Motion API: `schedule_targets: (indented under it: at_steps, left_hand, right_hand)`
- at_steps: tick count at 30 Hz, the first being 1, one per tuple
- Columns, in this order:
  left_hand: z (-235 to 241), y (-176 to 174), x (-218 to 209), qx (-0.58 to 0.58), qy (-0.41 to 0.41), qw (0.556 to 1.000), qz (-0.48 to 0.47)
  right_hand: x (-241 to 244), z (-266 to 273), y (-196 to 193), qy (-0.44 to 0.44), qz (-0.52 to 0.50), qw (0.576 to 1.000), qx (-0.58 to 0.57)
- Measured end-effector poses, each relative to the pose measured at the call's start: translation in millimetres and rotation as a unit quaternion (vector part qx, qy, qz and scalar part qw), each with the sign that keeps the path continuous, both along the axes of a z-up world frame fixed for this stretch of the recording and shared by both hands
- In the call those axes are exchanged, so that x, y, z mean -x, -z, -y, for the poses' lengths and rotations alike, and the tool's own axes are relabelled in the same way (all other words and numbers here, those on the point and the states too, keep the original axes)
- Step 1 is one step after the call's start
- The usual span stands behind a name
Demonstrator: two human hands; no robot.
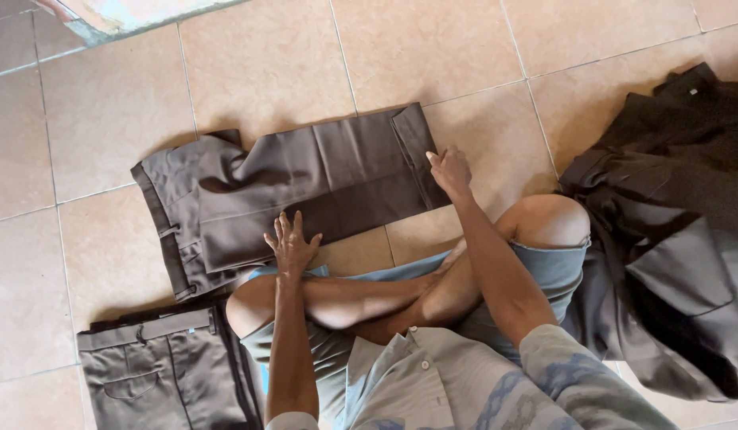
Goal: The person sits cross-legged on a tiled floor and folds several pairs of dark brown trousers by hand. They smooth each pair, fold the legs together, fold the garment in half or thirds, and place the finished items into a neat stack to the left.
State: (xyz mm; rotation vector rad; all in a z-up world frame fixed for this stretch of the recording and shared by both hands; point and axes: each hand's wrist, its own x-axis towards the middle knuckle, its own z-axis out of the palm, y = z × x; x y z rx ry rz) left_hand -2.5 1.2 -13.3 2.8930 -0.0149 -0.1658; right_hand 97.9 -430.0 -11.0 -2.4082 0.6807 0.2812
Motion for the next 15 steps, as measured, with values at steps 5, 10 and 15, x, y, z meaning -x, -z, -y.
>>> schedule_targets:
  at_steps: [5, 10, 15]
  left_hand:
    - [3.9, -11.3, 0.4, 0.018, 0.012, 0.997, 0.069]
    - [7.0, -11.2, 2.1, 0.008, 0.034, 0.997, 0.064]
    - [4.4, -6.8, 3.3, 0.051, 0.029, 0.998, 0.013]
  right_hand:
    - [-17.6, 40.8, 29.7, 0.118, 0.052, 0.992, -0.007]
    - [6.8, 46.2, -72.3, 0.188, 0.067, 0.971, 0.132]
    - [11.9, 32.4, -50.6, 0.078, 0.000, 0.986, 0.145]
